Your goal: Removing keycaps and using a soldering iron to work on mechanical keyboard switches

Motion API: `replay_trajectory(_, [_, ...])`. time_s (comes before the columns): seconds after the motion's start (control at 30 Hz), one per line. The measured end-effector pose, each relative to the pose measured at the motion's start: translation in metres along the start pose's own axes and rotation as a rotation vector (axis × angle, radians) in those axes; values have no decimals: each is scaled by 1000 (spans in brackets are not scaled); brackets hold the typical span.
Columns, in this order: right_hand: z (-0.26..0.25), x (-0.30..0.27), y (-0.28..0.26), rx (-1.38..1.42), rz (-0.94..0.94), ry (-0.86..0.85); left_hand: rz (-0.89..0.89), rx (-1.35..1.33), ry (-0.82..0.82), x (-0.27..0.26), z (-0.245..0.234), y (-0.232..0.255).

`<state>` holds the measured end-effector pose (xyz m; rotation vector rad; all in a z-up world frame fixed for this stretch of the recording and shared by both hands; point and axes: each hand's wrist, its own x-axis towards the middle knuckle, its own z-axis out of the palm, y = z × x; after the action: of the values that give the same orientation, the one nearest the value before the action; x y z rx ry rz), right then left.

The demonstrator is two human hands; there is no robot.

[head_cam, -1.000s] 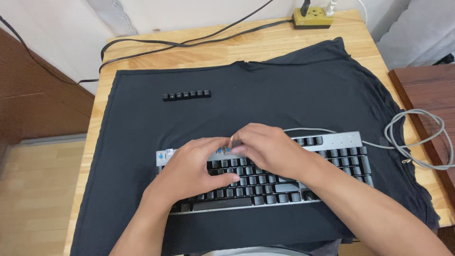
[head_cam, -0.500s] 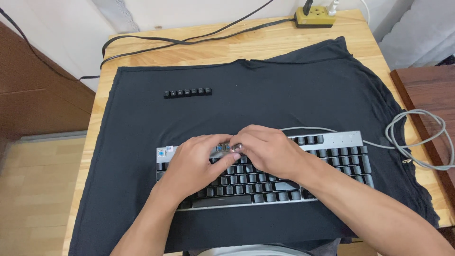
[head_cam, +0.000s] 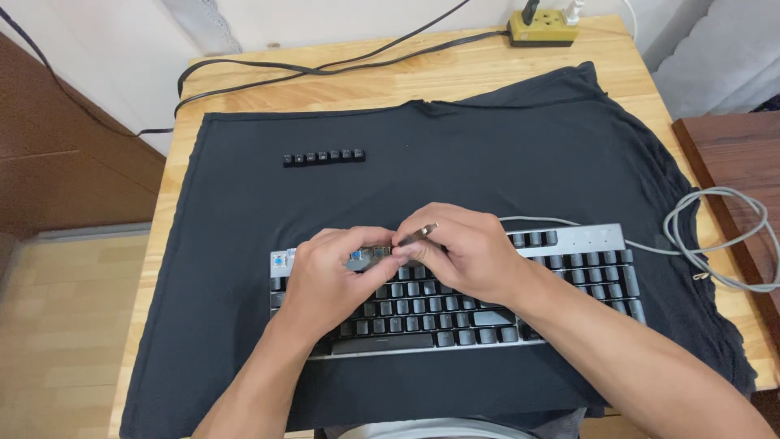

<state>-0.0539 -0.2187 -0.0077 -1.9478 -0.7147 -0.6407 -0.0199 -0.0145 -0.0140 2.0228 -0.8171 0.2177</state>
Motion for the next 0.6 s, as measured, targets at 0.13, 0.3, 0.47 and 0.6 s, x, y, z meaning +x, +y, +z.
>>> replay_trajectory(0.13, [0, 0, 3, -43, -1, 19, 29, 2, 25, 2, -1, 5])
replay_trajectory(0.3, [2, 4, 0, -65, 8, 10, 66, -37, 43, 3, 0, 7])
replay_trajectory(0.47, [7, 4, 0, -152, -55, 22, 44, -12, 74, 1, 1, 4])
replay_trajectory(0.6, [9, 1, 5, -157, -71, 10, 56, 35, 89, -3, 5, -1])
